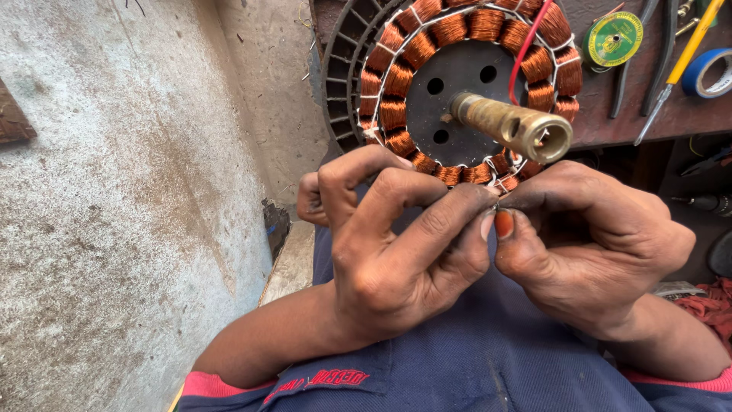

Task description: The person uses yellow-handled shears to cut and trim white tie wires securing copper windings on a motor stator. They repeatedly snip excess wire ends and adjust the stator's position while working.

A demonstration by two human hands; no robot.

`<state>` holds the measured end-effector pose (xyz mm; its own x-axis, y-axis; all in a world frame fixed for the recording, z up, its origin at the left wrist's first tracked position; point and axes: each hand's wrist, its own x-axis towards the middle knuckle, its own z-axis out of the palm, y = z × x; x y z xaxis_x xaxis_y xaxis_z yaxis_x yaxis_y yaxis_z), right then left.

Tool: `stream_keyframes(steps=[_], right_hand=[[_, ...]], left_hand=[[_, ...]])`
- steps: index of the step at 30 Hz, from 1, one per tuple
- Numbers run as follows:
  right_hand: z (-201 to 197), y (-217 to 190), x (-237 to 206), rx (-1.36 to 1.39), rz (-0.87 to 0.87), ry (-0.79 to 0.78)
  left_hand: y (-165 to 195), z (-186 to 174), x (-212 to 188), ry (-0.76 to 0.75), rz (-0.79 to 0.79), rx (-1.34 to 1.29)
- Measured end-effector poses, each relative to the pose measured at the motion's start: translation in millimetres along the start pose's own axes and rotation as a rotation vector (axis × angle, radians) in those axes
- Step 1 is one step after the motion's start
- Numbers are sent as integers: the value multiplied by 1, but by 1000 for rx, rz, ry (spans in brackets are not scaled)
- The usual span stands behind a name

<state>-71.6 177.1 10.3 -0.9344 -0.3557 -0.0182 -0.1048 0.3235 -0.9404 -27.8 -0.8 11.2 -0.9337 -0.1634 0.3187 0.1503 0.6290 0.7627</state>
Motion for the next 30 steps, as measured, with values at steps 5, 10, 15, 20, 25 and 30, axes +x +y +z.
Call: stream_keyframes(steps=[5, 10, 15, 20, 25, 30], right_hand=[[1, 2, 1, 25, -43, -30], [3, 2, 0, 49, 4, -6], [-2, -9, 3, 31, 59, -50], [-14, -22, 10, -89, 158, -150], [-17, -25, 8, -85, 117, -171], [-12, -13, 5, -29, 143, -110]], left_hand=[[-4, 0, 4, -11, -19, -97], [-8, -2, 6, -59, -54, -196], [-9, -3, 7, -41, -27, -155], [-9, 2, 2, 31, 85, -36], [-10, 5, -1, 118, 288, 125], [-12, 2, -1, 80, 354, 141]])
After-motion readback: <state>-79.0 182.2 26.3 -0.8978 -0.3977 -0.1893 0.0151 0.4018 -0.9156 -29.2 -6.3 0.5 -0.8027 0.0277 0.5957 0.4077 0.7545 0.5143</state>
